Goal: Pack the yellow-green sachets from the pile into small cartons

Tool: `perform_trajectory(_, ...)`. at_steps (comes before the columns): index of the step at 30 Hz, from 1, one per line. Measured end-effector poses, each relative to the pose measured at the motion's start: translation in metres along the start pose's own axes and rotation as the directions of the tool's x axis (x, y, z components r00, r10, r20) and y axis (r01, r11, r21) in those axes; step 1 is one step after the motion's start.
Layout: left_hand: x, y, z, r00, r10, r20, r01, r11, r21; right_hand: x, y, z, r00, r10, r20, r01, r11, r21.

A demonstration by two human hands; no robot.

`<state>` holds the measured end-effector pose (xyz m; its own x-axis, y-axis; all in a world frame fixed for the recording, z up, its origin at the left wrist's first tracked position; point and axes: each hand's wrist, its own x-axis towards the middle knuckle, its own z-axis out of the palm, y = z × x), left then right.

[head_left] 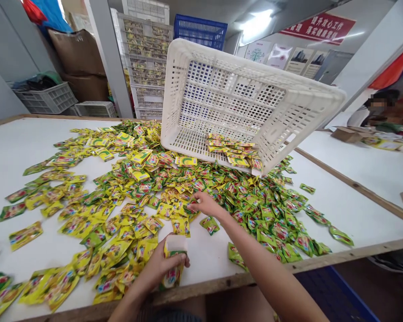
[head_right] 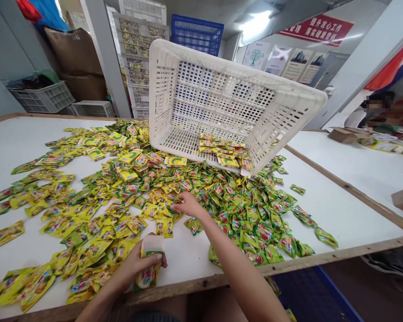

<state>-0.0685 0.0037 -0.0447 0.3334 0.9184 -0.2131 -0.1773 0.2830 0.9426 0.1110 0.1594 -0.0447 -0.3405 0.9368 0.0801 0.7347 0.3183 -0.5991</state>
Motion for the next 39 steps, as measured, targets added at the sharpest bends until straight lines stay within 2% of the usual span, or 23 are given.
perform_trajectory(3,0.001,-0.002,-0.001,0.999,-0.002,-0.05,0.002,1.0,-0.001,0.009,-0.008,0.016,0.999,0.015,-0.033,-0.013,0.997,0.078)
perform_trajectory(6,0.002,-0.005,-0.005,0.992,-0.01,-0.13,0.007,1.0,-0.024,0.008,-0.013,0.02,0.997,0.035,-0.071,-0.023,0.986,0.163)
perform_trajectory(12,0.009,0.001,0.0,0.957,0.073,-0.281,-0.097,0.993,-0.072,-0.032,-0.02,0.015,0.986,0.08,-0.147,-0.015,0.918,0.396)
perform_trajectory(17,0.015,0.006,0.016,0.96,0.095,-0.264,-0.123,0.988,-0.095,-0.068,-0.042,0.017,0.976,0.126,-0.176,-0.016,0.853,0.522)
perform_trajectory(19,0.015,0.005,0.018,0.956,0.088,-0.28,-0.111,0.991,-0.07,-0.075,-0.05,0.011,0.965,0.117,-0.234,0.021,0.858,0.513)
perform_trajectory(21,0.013,0.006,0.017,0.961,0.067,-0.268,-0.081,0.996,-0.039,-0.078,-0.053,0.004,0.967,0.082,-0.242,0.056,0.856,0.513)
perform_trajectory(25,0.008,0.008,0.016,0.971,0.054,-0.231,-0.053,0.999,0.009,-0.079,-0.052,0.002,0.988,0.115,-0.104,-0.01,0.718,0.696)
perform_trajectory(27,0.007,0.008,0.018,0.97,0.064,-0.236,-0.058,0.998,0.034,-0.079,-0.053,0.005,0.981,0.16,-0.113,-0.02,0.655,0.755)
perform_trajectory(31,0.006,0.005,0.022,0.97,0.089,-0.226,-0.083,0.996,0.036,-0.082,-0.063,0.013,0.947,0.259,-0.192,0.004,0.585,0.811)
perform_trajectory(35,0.007,0.001,0.023,0.967,0.1,-0.234,-0.091,0.995,0.048,-0.086,-0.07,0.015,0.938,0.329,-0.109,-0.066,0.48,0.875)
perform_trajectory(37,0.007,-0.001,0.021,0.974,0.098,-0.205,-0.087,0.994,0.059,-0.087,-0.067,0.009,0.947,0.308,-0.087,-0.087,0.509,0.856)
perform_trajectory(39,0.007,-0.001,0.018,0.982,0.086,-0.17,-0.077,0.995,0.057,-0.087,-0.06,-0.002,0.974,0.222,-0.048,-0.103,0.621,0.777)
